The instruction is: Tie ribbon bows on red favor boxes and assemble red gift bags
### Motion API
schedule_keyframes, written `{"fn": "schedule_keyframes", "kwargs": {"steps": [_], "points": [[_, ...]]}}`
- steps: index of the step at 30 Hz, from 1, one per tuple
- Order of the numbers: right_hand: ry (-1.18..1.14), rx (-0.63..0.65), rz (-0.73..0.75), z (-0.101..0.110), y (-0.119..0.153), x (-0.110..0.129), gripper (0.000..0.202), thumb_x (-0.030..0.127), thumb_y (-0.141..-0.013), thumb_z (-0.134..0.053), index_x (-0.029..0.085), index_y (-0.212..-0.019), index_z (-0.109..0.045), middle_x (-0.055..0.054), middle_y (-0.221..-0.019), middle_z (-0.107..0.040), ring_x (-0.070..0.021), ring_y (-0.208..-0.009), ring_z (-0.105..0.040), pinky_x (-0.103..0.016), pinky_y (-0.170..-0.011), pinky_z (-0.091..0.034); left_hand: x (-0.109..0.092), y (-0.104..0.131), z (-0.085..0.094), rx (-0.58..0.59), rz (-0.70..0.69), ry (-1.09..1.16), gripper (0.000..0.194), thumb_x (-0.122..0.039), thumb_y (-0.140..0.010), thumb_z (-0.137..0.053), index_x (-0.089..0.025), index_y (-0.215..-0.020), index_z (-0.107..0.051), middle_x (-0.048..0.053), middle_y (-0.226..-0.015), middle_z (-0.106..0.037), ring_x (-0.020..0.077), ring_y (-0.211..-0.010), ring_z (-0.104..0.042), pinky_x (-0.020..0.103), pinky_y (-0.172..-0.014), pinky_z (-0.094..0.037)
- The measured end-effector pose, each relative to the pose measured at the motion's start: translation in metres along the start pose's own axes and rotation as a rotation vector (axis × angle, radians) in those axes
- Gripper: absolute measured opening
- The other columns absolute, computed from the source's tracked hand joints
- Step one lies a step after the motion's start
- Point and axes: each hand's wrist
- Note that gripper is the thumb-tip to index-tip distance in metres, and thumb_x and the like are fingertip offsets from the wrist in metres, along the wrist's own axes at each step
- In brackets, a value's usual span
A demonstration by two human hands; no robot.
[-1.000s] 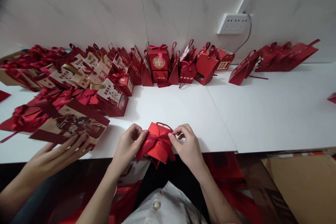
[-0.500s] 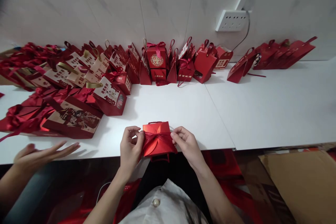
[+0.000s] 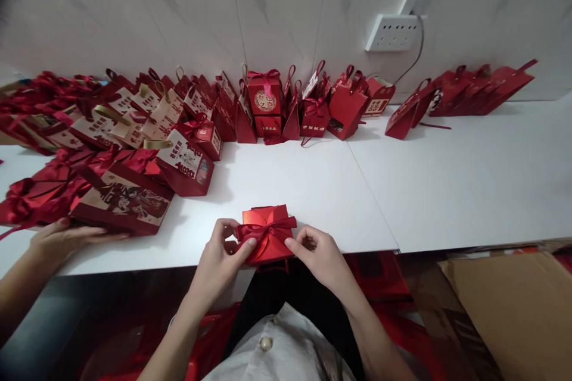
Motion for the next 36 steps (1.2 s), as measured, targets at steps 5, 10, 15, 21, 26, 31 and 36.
{"fn": "schedule_keyframes", "kwargs": {"steps": [5, 10, 15, 21, 26, 31, 36], "points": [[0.000, 0.022, 0.006, 0.000, -0.001, 0.002, 0.038, 0.051, -0.073, -0.059, 0.020, -0.058, -0.043, 0.005, -0.055, -0.040, -0.0101, -0.052, -0.038, -0.024, -0.052, -0.033, -0.001, 0.003, 0.013, 0.290, 0.106, 0.054, 0.036, -0.053, -0.083, -0.049, -0.018, -0.075, -0.048, -0.006, -0.058, -0.043, 0.0072, -0.042, -0.042, 0.019, -0.042, -0.032], [0.044, 0.035, 0.024, 0.003, -0.002, -0.001, 0.033, 0.048, -0.075, -0.057, 0.020, -0.061, -0.046, 0.004, -0.059, -0.045, -0.0112, -0.056, -0.043, -0.025, -0.056, -0.036, -0.003, 0.001, 0.014, 0.245, 0.100, 0.024, 0.035, -0.051, -0.082, -0.052, -0.019, -0.073, -0.044, -0.005, -0.057, -0.046, 0.0100, -0.048, -0.047, 0.021, -0.046, -0.035], [0.130, 0.055, 0.013, 0.007, 0.004, 0.001, 0.030, 0.046, -0.077, -0.056, 0.020, -0.064, -0.048, 0.003, -0.062, -0.049, -0.0123, -0.059, -0.046, -0.026, -0.059, -0.038, -0.011, -0.012, 0.005, -0.048, -0.248, -0.130, 0.023, -0.036, -0.079, -0.059, -0.020, -0.095, -0.052, 0.005, -0.102, -0.054, 0.0195, -0.098, -0.054, 0.033, -0.084, -0.045], [0.228, 0.069, -0.002, 0.008, 0.018, 0.016, 0.027, 0.042, -0.080, -0.054, 0.020, -0.064, -0.050, 0.004, -0.060, -0.051, -0.0113, -0.056, -0.046, -0.024, -0.056, -0.037, -0.018, -0.025, -0.003, 0.103, -0.290, -0.107, 0.024, -0.026, -0.080, -0.059, -0.022, -0.103, -0.053, 0.005, -0.111, -0.054, 0.0185, -0.107, -0.052, 0.034, -0.096, -0.040], [0.396, 0.160, -0.063, 0.011, 0.034, 0.027, 0.027, 0.039, -0.083, -0.053, 0.020, -0.063, -0.051, 0.003, -0.058, -0.056, -0.0111, -0.054, -0.049, -0.023, -0.053, -0.035, -0.013, -0.022, -0.008, 0.050, -0.221, -0.120, 0.025, -0.029, -0.079, -0.061, -0.021, -0.100, -0.052, 0.005, -0.105, -0.057, 0.0193, -0.099, -0.055, 0.033, -0.086, -0.044], [0.472, 0.319, -0.084, 0.013, 0.049, 0.037, 0.030, 0.044, -0.084, -0.053, 0.020, -0.068, -0.060, 0.002, -0.056, -0.061, -0.0113, -0.053, -0.053, -0.022, -0.051, -0.036, -0.014, -0.019, -0.011, 0.018, -0.230, -0.138, 0.024, -0.028, -0.077, -0.061, -0.021, -0.098, -0.052, 0.005, -0.104, -0.056, 0.0207, -0.101, -0.054, 0.037, -0.092, -0.041], [0.352, 0.439, -0.047, -0.007, 0.046, 0.039, 0.028, 0.039, -0.084, -0.055, 0.019, -0.072, -0.068, 0.000, -0.058, -0.065, -0.0111, -0.054, -0.058, -0.020, -0.052, -0.040, -0.014, -0.015, -0.006, 0.004, -0.095, 0.022, 0.038, -0.040, -0.078, -0.060, -0.021, -0.107, -0.046, 0.008, -0.115, -0.053, 0.0184, -0.089, -0.058, 0.034, -0.079, -0.048]]}}
Point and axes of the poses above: each hand's wrist, its own y-axis away from the middle knuckle, its own z-axis out of the back of the hand, x = y × z
